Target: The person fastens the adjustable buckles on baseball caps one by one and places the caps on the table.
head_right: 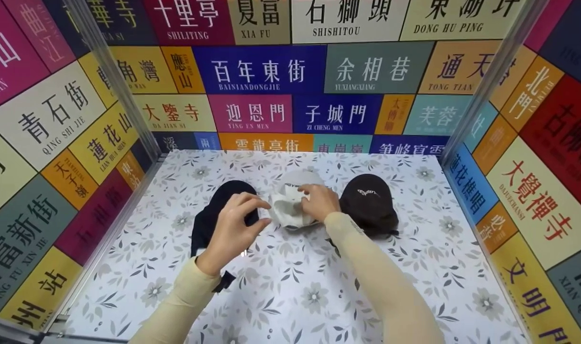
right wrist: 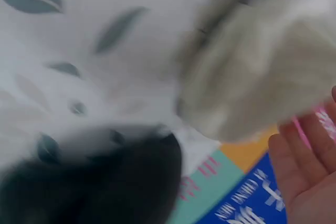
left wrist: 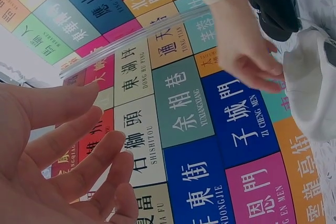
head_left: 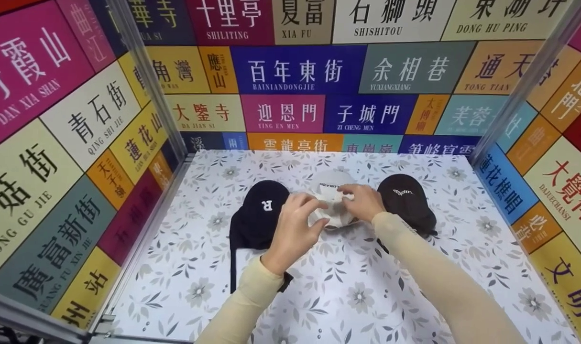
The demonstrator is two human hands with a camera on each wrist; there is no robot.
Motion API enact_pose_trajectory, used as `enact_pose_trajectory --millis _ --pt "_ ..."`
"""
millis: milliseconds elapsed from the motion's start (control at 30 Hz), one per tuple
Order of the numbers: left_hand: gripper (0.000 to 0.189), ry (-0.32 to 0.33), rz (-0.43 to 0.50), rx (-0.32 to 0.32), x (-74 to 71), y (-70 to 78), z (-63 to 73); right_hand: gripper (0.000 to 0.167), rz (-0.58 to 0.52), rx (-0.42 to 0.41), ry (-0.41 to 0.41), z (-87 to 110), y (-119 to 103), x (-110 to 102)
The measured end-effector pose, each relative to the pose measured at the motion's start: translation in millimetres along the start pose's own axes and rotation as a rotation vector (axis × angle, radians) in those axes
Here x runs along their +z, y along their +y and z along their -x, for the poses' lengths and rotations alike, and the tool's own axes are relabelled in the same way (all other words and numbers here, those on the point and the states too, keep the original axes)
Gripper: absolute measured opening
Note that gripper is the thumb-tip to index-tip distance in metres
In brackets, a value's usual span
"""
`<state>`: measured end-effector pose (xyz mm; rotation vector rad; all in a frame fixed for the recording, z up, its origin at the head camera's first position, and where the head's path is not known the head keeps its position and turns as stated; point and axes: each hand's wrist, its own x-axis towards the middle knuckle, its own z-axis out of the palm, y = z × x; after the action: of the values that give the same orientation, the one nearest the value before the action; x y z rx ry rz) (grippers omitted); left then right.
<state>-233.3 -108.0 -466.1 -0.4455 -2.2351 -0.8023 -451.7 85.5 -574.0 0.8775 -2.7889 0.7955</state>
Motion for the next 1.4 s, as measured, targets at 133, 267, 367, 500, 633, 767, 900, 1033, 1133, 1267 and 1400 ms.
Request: enact_pose_trajectory --millis 133,267,367,500,633,767,900,1033,1133,1267,1400 --pt "0.029 -0.018 -0.012 -0.008 2.9 -1.7 0.5 0.033 -0.014 -0.018 0.080 7.7 -17.5 -27.8" --pt "0.029 -0.021 -0.025 -0.020 4.8 -4.5 1.1 0.036 -0.026 -0.037 0.157 26.1 -35.8 -53.3" --pt "0.028 -0.020 -0.027 -0.025 5.2 -8.1 0.0 0.038 -0.039 -0.046 0.194 42.4 -48.2 -68.9" --pt "0.028 -0.033 -0.029 -0.039 7.7 -13.5 -1.0 0.039 -0.064 -0.056 0.221 66.3 -57.5 -81.8" --pt "0.027 -0.063 -0.035 -0.064 11.2 -18.4 1.7 0.041 -0.097 -0.071 0.248 91.6 -62.9 -87.6" --pt "0.028 -0.077 -0.043 -0.085 13.0 -22.7 4.5 0.041 -0.127 -0.084 0.275 114.1 -67.7 -90.3" --pt "0.028 -0.086 -0.046 -0.096 13.6 -28.2 3.5 0.039 -0.142 -0.093 0.304 130.9 -72.2 -94.1" --pt "0.029 -0.146 -0.068 -0.153 10.5 -43.5 -1.1 0.038 -0.155 -0.112 0.314 140.2 -76.3 -95.7" --pt "0.031 -0.210 -0.110 -0.230 7.0 -63.8 -9.6 0.037 -0.165 -0.125 0.311 144.4 -77.6 -96.6" --pt "0.030 -0.260 -0.164 -0.291 1.1 -96.6 -23.3 0.036 -0.177 -0.135 0.318 149.0 -76.6 -96.7" --pt "0.029 -0.276 -0.176 -0.299 -1.9 -129.6 -27.5 0.035 -0.185 -0.125 0.316 154.6 -74.7 -93.8"
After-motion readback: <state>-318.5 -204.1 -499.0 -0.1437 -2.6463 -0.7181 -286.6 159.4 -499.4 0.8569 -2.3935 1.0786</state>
